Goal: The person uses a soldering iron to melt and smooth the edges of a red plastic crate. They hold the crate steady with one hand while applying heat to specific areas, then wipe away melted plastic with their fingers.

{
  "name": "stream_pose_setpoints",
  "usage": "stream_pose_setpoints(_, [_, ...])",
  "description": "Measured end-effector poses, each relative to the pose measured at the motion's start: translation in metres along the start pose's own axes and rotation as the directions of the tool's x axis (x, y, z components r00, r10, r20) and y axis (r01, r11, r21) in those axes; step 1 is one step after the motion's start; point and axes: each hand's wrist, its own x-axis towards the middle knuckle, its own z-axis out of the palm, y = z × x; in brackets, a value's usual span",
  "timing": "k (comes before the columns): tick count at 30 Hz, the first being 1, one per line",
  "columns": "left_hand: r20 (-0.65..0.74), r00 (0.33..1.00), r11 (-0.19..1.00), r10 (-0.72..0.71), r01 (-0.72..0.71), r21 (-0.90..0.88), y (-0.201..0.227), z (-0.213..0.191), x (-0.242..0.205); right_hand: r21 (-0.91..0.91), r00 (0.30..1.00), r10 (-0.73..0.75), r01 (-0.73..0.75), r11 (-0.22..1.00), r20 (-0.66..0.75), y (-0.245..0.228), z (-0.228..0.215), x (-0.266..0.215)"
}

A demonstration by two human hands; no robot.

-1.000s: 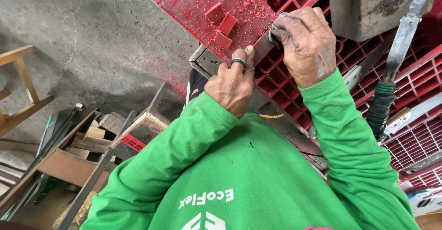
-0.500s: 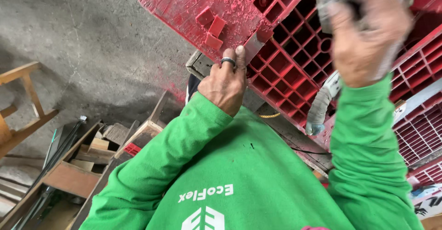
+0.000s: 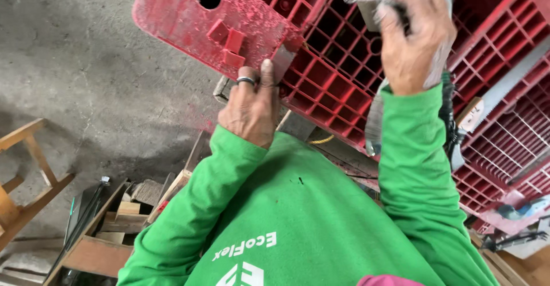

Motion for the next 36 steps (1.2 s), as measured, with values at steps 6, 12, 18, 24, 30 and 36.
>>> stream_pose_setpoints(6, [-0.083,0.993,0.996,0.079,-0.075,0.051,0.008,-0.019,-0.007,-0.296,0.993,0.07,-0.04,0.954,0.091,0.04,-0.003,-0.015])
stream_pose_setpoints(12, [-0.018,0.99,0.894,0.138,-0.132,-0.427,0.046,-0.082,-0.029,-0.282,0.988,0.146,-0.127,0.951,0.046,0.036,-0.048,-0.061])
stream_pose_setpoints(18, [0.167,0.636,0.11,0.753,0.129,-0.986,0.075,-0.098,-0.08,-0.402,0.909,0.41,-0.349,0.846,0.075,0.019,-0.115,-0.157])
stream_pose_setpoints(24, [0.073,0.467,-0.053,0.881,0.253,-0.966,0.093,-0.086,-0.094,-0.437,0.83,0.556,-0.481,0.76,0.055,0.027,-0.111,-0.203])
stream_pose_setpoints(30, [0.057,0.793,0.276,0.607,-0.143,-0.951,0.053,-0.13,-0.072,-0.224,0.805,0.593,-0.573,0.788,0.027,0.028,-0.101,-0.2])
stream_pose_setpoints(36, [-0.168,0.986,0.995,-0.006,-0.011,-0.104,0.019,-0.072,-0.058,-0.381,0.911,0.409,-0.357,0.853,0.063,0.053,-0.1,-0.207])
